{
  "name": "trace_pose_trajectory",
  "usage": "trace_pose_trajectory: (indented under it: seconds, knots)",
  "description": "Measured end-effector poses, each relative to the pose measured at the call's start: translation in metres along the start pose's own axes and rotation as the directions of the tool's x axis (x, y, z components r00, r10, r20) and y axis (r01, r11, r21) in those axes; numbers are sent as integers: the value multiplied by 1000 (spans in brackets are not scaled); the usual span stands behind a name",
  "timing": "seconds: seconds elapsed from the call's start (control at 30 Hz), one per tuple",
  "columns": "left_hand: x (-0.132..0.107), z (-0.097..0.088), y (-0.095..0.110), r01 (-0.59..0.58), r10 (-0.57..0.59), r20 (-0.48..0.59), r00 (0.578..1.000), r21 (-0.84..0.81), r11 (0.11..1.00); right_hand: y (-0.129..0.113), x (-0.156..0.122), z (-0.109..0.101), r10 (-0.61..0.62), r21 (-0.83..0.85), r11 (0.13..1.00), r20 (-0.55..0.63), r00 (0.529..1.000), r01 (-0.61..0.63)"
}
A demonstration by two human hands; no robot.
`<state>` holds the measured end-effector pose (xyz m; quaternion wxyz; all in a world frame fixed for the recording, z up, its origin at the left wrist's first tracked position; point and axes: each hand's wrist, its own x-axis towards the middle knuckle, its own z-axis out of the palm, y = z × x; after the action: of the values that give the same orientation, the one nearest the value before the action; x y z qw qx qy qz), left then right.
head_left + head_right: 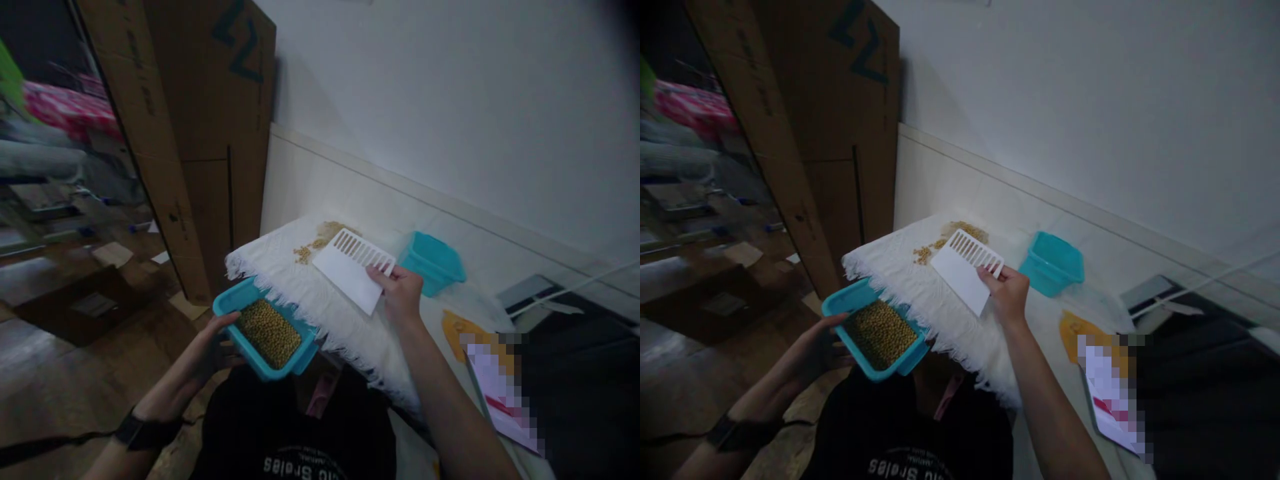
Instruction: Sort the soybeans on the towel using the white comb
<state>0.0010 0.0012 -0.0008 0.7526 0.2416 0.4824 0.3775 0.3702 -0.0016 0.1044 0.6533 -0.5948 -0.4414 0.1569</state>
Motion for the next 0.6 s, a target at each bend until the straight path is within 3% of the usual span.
trace_pose_trajectory:
  seconds: [0.23, 0.4, 0.6]
  knots:
    - [-7, 8, -2, -18, 18, -18, 1000, 4, 1000, -19, -36, 10, -24, -167, 985, 49, 998, 32]
    - [-11, 12, 1, -28, 28, -36, 999, 15, 999, -30, -73, 19, -94, -225, 971, -62, 994, 78]
    - [-13, 10, 1, -42, 42, -8, 999, 19, 999, -23, -98, 37, -158, -293, 946, -48, 986, 137]
